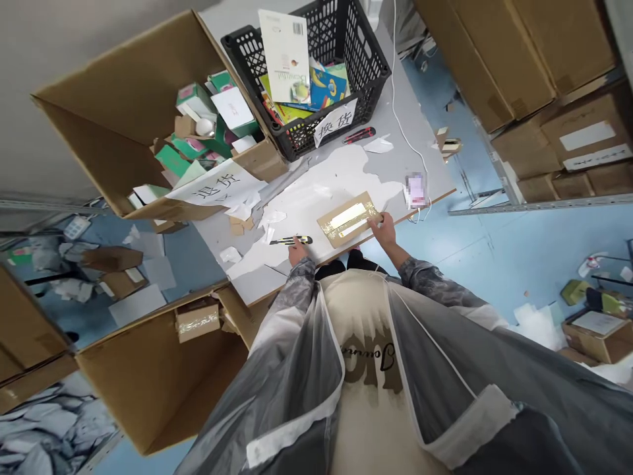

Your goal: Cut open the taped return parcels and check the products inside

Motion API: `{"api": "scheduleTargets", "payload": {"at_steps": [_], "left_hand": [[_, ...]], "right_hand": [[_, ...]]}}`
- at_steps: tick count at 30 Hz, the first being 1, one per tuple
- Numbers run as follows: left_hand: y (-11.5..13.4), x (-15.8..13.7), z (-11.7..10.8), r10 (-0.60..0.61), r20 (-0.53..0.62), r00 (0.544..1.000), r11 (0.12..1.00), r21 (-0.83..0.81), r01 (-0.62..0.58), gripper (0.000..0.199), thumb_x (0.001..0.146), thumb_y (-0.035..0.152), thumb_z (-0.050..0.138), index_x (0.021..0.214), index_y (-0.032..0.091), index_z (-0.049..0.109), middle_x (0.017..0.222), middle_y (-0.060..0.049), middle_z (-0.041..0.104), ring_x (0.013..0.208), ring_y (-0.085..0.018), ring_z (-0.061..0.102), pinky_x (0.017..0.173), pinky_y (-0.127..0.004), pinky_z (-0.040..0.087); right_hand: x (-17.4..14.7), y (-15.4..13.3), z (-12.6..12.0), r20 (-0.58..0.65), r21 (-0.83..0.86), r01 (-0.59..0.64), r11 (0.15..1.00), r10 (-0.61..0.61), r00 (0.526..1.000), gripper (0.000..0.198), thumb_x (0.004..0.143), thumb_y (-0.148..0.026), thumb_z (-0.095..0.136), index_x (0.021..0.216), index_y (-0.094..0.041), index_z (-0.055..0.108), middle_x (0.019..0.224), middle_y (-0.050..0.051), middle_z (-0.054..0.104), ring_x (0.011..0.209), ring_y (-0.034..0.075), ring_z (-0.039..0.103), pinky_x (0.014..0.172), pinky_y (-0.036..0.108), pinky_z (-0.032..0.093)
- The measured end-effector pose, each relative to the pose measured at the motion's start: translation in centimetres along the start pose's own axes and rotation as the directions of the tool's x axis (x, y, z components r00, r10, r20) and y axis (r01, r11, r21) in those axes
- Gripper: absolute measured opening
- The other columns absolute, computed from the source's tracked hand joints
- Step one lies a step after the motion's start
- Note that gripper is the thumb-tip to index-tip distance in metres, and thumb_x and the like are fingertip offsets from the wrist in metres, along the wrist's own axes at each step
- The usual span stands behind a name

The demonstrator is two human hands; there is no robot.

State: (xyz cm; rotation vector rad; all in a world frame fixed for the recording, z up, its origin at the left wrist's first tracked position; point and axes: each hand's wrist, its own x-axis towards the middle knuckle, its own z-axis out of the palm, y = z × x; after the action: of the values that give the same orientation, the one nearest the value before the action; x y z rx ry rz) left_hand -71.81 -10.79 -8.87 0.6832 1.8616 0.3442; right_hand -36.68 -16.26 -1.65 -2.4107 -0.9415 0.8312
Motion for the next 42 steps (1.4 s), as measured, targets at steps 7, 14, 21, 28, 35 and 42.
{"api": "scheduleTargets", "payload": {"at_steps": [7, 14, 21, 28, 35, 42], "left_hand": [[1.9, 4.1, -2.3, -0.16, -0.231, 0.96, 0.967, 0.159, 0.2, 0.069, 0.1, 0.081, 0.083, 0.128, 0.02, 0.068, 0.149, -0.039, 0.078, 0.151, -0.053, 0.075, 0.123, -0.058, 0.057], [1.5, 2.8, -2.6, -0.098, -0.154, 0.983, 0.962, 0.237, 0.133, 0.042, 0.094, 0.043, 0.091, 0.115, 0.027, 0.058, 0.119, -0.019, 0.081, 0.119, -0.039, 0.084, 0.093, -0.047, 0.071], [0.6, -2.1, -4.2, 0.134, -0.016, 0.991, 0.977, -0.167, -0.135, 0.029, 0.098, 0.045, 0.072, 0.104, 0.029, 0.049, 0.104, -0.005, 0.072, 0.091, -0.02, 0.077, 0.065, -0.024, 0.059], [7.5, -4.8, -0.6, 0.414, 0.22, 0.884, 0.91, -0.124, -0.395, 0.036, 0.11, 0.057, 0.06, 0.116, 0.023, 0.072, 0.082, -0.002, 0.072, 0.082, -0.022, 0.074, 0.081, -0.032, 0.063], [15.0, -7.3, 6.3, 0.42, 0.603, 0.679, 0.515, 0.457, -0.725, 0.049, 0.118, 0.046, 0.071, 0.163, 0.029, 0.076, 0.115, -0.008, 0.093, 0.112, -0.031, 0.086, 0.104, -0.038, 0.063], [17.7, -10.6, 7.9, 0.364, 0.629, 0.687, 0.028, 0.729, -0.683, 0.058, 0.127, 0.047, 0.052, 0.179, 0.026, 0.068, 0.141, -0.023, 0.088, 0.13, -0.041, 0.083, 0.105, -0.044, 0.059]], "right_hand": [[1.0, 0.8, -0.4, 0.043, -0.075, -0.037, 0.997, 0.04, 0.998, 0.04, 0.104, -0.061, 0.08, 0.114, -0.03, 0.057, 0.136, 0.015, 0.075, 0.126, 0.033, 0.068, 0.117, 0.046, 0.06], [1.9, 1.2, 0.3, 0.043, -0.093, 0.021, 0.995, -0.017, 0.999, 0.043, 0.103, -0.056, 0.083, 0.101, -0.032, 0.046, 0.12, 0.009, 0.071, 0.116, 0.03, 0.068, 0.106, 0.042, 0.061], [1.3, 1.7, 2.6, -0.012, -0.003, 0.062, 0.998, -0.062, 0.998, 0.04, 0.103, -0.055, 0.081, 0.104, -0.031, 0.05, 0.121, 0.011, 0.073, 0.12, 0.033, 0.069, 0.114, 0.05, 0.061], [1.1, 0.8, 3.2, 0.02, -0.006, 0.113, 0.994, -0.113, 0.993, 0.039, 0.11, -0.064, 0.076, 0.113, -0.029, 0.059, 0.128, 0.015, 0.074, 0.129, 0.037, 0.067, 0.119, 0.051, 0.06], [1.7, 0.6, 3.4, 0.065, 0.001, 0.127, 0.992, -0.126, 0.99, 0.037, 0.108, -0.061, 0.077, 0.116, -0.027, 0.064, 0.133, 0.018, 0.075, 0.128, 0.038, 0.066, 0.119, 0.052, 0.059], [1.5, 0.6, 4.2, 0.107, 0.0, 0.163, 0.987, -0.162, 0.981, 0.039, 0.113, -0.058, 0.071, 0.132, -0.024, 0.069, 0.143, 0.022, 0.079, 0.139, 0.042, 0.069, 0.126, 0.054, 0.058]]}}
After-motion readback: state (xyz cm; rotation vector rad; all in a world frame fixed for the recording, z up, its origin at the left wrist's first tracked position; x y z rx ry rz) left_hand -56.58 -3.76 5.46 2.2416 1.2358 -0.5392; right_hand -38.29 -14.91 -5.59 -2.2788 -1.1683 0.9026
